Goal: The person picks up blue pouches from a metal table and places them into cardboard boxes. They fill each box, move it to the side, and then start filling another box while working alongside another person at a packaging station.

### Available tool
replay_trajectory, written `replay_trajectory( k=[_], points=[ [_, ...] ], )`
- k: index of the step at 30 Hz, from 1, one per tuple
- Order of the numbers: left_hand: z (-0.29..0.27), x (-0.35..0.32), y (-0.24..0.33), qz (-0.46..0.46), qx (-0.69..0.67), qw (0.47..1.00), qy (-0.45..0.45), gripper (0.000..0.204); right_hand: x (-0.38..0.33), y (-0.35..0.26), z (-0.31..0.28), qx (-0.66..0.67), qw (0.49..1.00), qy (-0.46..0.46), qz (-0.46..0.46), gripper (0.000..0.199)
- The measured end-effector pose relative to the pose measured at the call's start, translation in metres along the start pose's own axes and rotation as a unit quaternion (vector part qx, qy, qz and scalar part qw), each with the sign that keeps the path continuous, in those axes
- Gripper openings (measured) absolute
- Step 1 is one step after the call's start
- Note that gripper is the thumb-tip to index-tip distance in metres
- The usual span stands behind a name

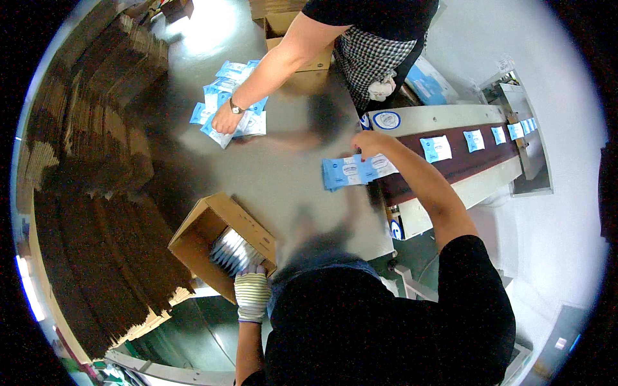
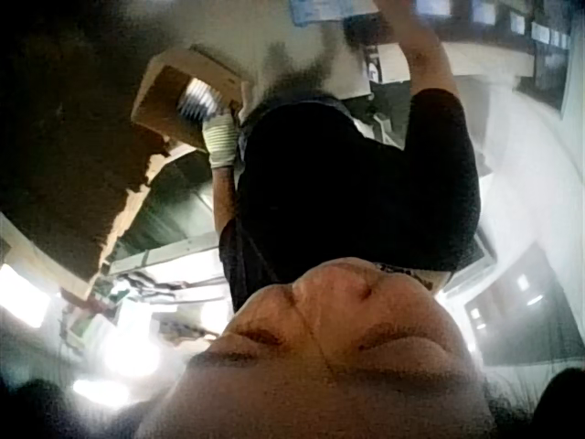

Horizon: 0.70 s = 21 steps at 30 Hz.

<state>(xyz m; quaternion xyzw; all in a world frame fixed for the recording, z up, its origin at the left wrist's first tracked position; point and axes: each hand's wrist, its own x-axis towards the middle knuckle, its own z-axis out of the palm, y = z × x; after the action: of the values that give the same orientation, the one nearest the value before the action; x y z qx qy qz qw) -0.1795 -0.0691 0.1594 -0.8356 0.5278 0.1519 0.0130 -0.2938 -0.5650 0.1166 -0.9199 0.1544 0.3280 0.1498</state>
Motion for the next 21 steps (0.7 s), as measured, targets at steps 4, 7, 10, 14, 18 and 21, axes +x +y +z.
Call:
replay_trajectory(
  k=[4, 7, 10, 14, 18, 21],
  points=[
    [0.004, 0.002, -0.001, -0.002, 0.008, 1.000, 0.015, 0.027, 0.024, -0.015, 0.009, 0.004, 0.998, -0.049, 0.049, 0.063],
    [0.003, 0.001, -0.003, 0.002, -0.001, 1.000, 0.026, 0.025, 0.021, -0.039, 0.010, 0.120, 0.986, -0.106, -0.036, 0.071],
    [-0.007, 0.002, 0.000, -0.025, 0.000, 0.999, -0.023, 0.023, 0.008, -0.085, 0.025, 0.158, 0.958, -0.212, 0.107, 0.078],
    [-0.011, 0.002, -0.001, 0.015, -0.009, 1.000, 0.002, 0.012, -0.036, -0.144, 0.116, -0.091, 0.980, 0.171, -0.041, 0.079],
    [-0.011, -0.001, -0.004, 0.022, -0.015, 0.999, -0.046, 0.014, -0.059, -0.212, 0.078, 0.210, 0.976, 0.028, 0.046, 0.077],
    [0.004, -0.009, -0.011, 0.043, -0.029, 0.998, 0.032, 0.016, -0.080, -0.277, 0.008, 0.354, 0.895, 0.139, -0.232, 0.078]
  ],
)
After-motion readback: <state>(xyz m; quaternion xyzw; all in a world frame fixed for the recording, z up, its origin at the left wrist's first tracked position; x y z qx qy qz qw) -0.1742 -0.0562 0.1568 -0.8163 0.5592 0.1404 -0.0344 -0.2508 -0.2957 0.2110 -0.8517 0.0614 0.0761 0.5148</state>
